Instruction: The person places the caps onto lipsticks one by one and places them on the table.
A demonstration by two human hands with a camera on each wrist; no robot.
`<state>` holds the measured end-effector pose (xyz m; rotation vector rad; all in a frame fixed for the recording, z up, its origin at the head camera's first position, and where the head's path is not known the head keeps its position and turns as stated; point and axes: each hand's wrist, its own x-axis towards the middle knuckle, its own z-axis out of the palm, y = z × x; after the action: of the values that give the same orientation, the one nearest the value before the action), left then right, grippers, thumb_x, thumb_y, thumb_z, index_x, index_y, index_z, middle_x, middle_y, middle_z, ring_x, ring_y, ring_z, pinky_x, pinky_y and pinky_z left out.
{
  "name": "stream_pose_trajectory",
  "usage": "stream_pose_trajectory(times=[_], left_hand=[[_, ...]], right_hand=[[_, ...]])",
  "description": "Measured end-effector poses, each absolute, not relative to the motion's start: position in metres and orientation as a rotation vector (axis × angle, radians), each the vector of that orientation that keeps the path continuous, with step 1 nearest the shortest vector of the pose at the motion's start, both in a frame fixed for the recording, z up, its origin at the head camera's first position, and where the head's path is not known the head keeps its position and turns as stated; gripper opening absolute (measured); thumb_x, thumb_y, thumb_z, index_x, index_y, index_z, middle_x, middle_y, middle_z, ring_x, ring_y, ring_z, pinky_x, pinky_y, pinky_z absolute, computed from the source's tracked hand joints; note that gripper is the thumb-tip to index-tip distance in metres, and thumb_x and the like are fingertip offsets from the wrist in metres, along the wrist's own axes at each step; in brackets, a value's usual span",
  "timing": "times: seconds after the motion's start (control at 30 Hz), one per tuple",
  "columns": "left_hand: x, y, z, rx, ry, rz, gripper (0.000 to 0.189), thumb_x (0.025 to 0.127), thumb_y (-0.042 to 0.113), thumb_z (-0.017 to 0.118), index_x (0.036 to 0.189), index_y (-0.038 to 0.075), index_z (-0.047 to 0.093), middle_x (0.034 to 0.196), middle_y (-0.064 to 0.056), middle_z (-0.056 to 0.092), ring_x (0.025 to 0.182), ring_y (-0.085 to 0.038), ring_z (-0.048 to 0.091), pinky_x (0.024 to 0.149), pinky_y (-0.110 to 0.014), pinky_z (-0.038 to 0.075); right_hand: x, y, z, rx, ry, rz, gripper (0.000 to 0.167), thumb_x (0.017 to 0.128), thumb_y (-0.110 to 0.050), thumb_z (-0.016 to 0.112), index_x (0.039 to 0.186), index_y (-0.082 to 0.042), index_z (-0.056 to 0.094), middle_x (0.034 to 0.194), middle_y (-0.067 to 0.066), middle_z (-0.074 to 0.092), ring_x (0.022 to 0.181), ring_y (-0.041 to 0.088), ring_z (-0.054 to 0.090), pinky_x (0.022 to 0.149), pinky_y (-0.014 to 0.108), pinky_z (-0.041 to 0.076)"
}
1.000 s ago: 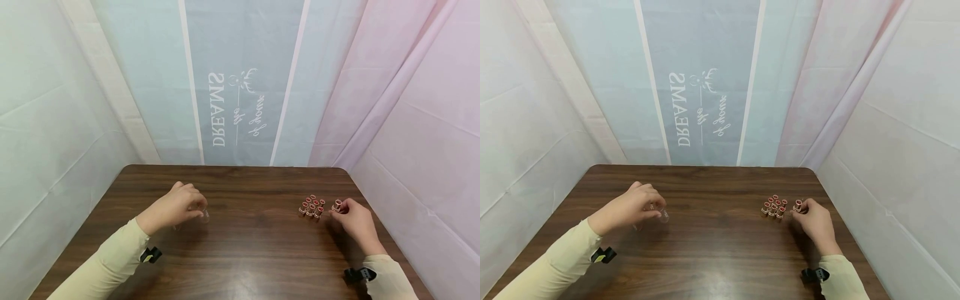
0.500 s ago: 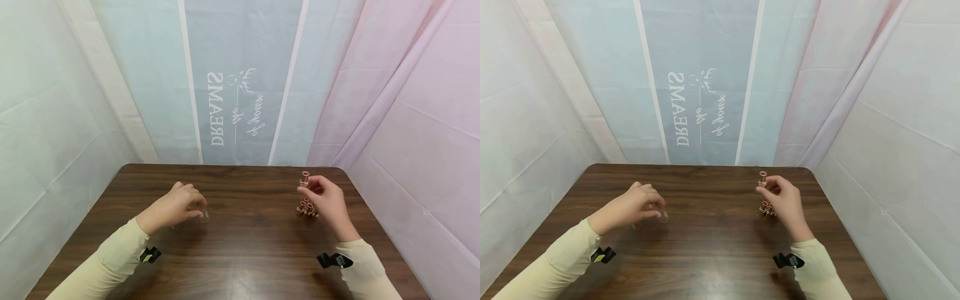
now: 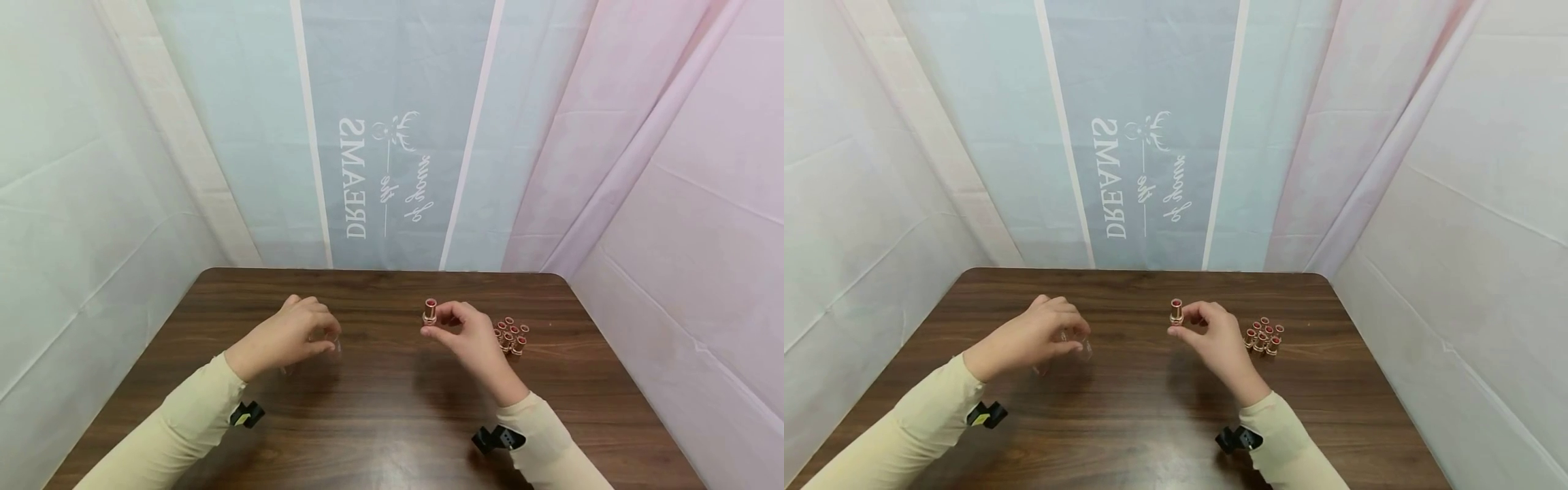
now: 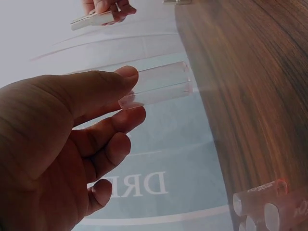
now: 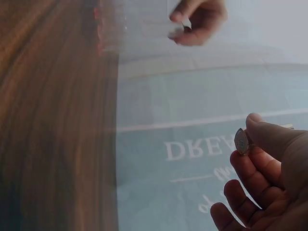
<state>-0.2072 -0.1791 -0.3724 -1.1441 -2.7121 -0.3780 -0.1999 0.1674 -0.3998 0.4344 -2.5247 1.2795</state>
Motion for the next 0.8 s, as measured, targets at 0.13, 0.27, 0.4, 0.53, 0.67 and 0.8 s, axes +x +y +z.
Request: stream_pose_trajectory(times=[0.13,0.27,0.4,0.53,0.67,0.8], left_hand=[[-0.210,-0.174,-0.366,-1.125,-2.712,-0.433,0.017,0.085,0.029,0.085,0.091,0.029,0.070,0.086,0.018,0.062,0.085,-0.007,0.049,0.079,-0.032,0.028],[-0.214,-0.167,-0.355,-1.125,-2.711,-0.524,0.017,0.086,0.028,0.084,0.092,0.028,0.069,0.087,0.020,0.063,0.086,-0.008,0.050,0.080,-0.034,0.030],[-0.219,-0.153,-0.334,-1.164,-2.678,-0.571,0.015,0.087,0.028,0.083,0.094,0.025,0.070,0.088,0.019,0.064,0.087,-0.009,0.052,0.081,-0.037,0.032],[-0.223,-0.134,-0.311,-1.207,-2.642,-0.579,0.015,0.089,0.030,0.082,0.097,0.024,0.072,0.090,0.017,0.065,0.088,-0.011,0.054,0.082,-0.036,0.034],[-0.226,-0.116,-0.295,-1.241,-2.617,-0.574,0.014,0.090,0.032,0.081,0.096,0.026,0.071,0.090,0.017,0.064,0.089,-0.011,0.054,0.081,-0.035,0.035],[-0.228,-0.099,-0.286,-1.291,-2.610,-0.561,0.013,0.090,0.033,0.080,0.096,0.026,0.072,0.091,0.018,0.065,0.090,-0.009,0.054,0.084,-0.036,0.037]], right_hand=[[-0.197,0.163,-0.405,0.474,-2.515,1.318,0.025,0.077,-0.029,0.091,0.093,-0.023,0.072,0.094,0.000,0.069,0.088,0.021,0.065,0.082,0.039,0.057],[-0.199,0.159,-0.412,0.524,-2.492,1.330,0.025,0.078,-0.029,0.091,0.093,-0.027,0.071,0.094,-0.001,0.069,0.089,0.023,0.066,0.084,0.042,0.057],[-0.201,0.154,-0.420,0.539,-2.480,1.339,0.024,0.078,-0.027,0.091,0.092,-0.028,0.072,0.093,-0.005,0.067,0.089,0.022,0.067,0.082,0.042,0.058],[-0.200,0.151,-0.428,0.548,-2.495,1.383,0.023,0.078,-0.025,0.091,0.090,-0.028,0.072,0.094,-0.007,0.065,0.091,0.024,0.069,0.079,0.041,0.060],[-0.200,0.149,-0.432,0.582,-2.508,1.383,0.022,0.080,-0.027,0.090,0.091,-0.030,0.071,0.095,-0.008,0.064,0.094,0.022,0.068,0.080,0.041,0.061],[-0.199,0.148,-0.433,0.604,-2.504,1.363,0.022,0.080,-0.027,0.089,0.091,-0.031,0.071,0.096,-0.009,0.065,0.094,0.015,0.068,0.081,0.041,0.060]])
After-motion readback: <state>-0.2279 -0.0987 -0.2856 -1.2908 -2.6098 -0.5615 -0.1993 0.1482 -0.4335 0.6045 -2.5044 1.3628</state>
